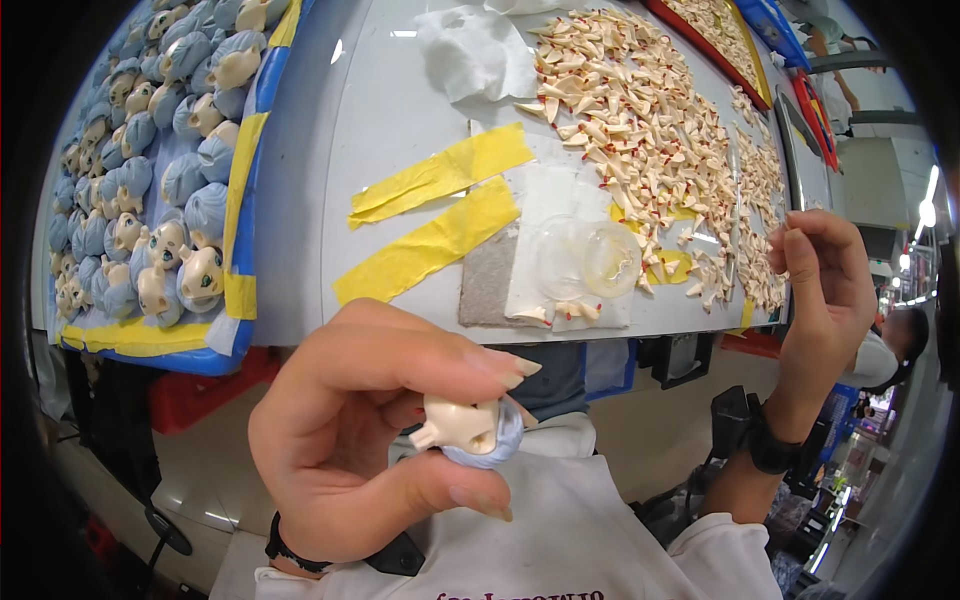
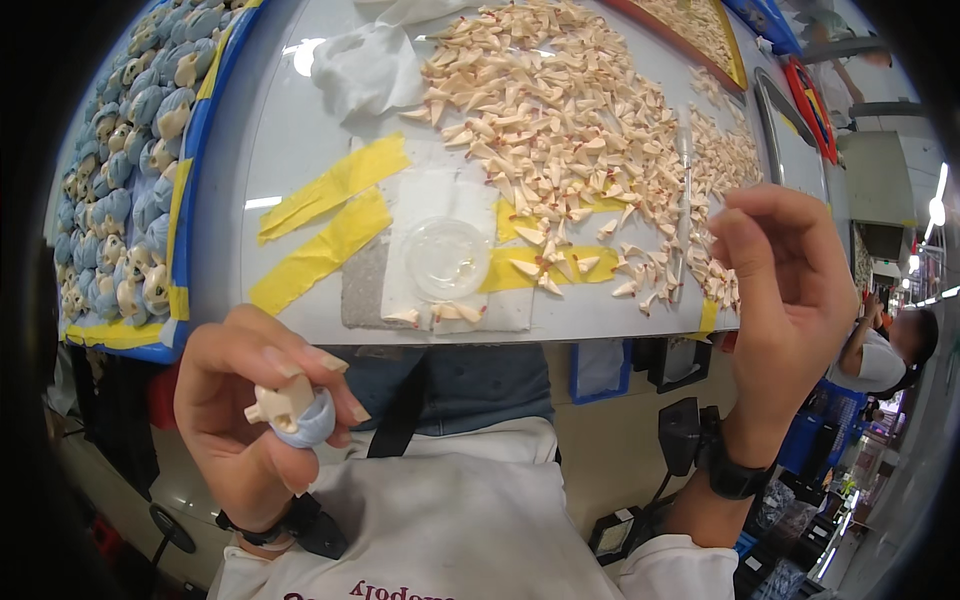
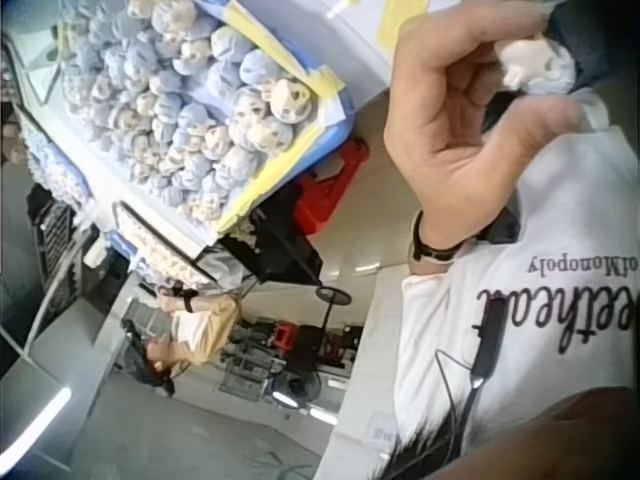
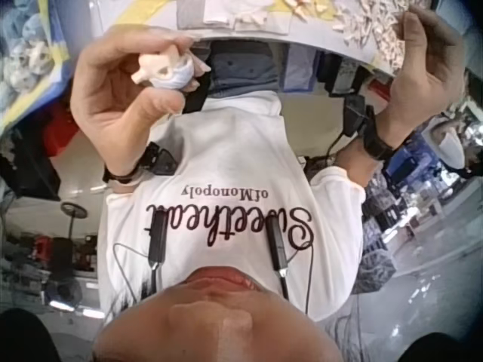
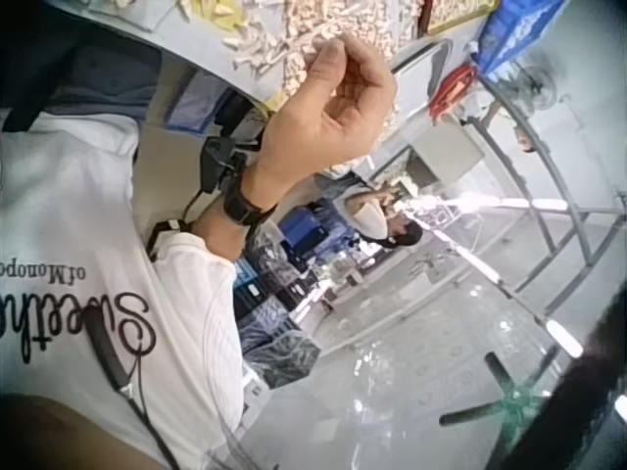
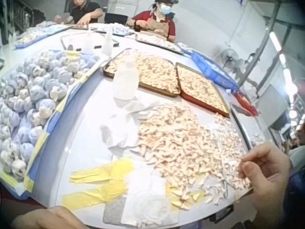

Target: The person assembles small doll heads by hand, picking up individual ear pieces from a tray and attaching them to the sides of the doll heads. The person handles the doll heads and ear pieces one at a time, placing the finished heads into a blue tray on the left.

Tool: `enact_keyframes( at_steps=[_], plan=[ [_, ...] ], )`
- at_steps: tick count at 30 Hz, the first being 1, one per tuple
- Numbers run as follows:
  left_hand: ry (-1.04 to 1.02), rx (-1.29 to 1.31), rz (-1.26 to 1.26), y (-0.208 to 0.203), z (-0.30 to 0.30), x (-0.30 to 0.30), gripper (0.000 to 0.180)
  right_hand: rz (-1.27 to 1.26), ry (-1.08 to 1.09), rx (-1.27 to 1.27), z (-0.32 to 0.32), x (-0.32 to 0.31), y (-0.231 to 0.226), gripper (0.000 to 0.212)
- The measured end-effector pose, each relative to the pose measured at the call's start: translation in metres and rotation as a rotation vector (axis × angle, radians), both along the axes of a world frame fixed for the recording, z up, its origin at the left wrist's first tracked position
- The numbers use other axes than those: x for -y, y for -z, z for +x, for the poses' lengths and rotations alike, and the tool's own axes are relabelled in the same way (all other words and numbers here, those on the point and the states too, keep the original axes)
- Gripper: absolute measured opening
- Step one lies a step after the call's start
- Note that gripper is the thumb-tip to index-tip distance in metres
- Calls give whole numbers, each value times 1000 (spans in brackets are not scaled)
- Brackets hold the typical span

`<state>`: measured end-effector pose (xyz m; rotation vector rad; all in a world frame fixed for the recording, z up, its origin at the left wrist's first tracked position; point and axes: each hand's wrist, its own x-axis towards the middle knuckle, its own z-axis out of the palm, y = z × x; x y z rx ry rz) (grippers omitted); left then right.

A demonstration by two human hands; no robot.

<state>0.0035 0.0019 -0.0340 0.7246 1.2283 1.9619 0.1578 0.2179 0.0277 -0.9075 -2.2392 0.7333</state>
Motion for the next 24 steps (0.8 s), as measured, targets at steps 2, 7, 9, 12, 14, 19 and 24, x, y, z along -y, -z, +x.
enact_keyframes(
  at_steps=[2,7,9,12,14,19,24],
  plan=[
    [-9,24,-15,-2,2,-1,49,335,-47,161,6,-9,-1,12],
    [-13,58,0,-4,3,-4,47,448,50,250,12,-13,1,12],
    [-8,71,16,-3,3,-4,47,226,43,17,10,-10,5,12],
    [0,98,18,-4,5,-5,46,-3,-35,-154,-5,6,1,9],
    [15,89,21,-3,5,-6,46,269,-185,-73,-15,5,-3,7],
    [-21,89,-8,-4,5,-8,48,5,-166,-190,-31,26,-1,10],
    [-38,104,-37,-7,4,-6,49,-64,-350,-189,-48,42,8,14]
  ],
)
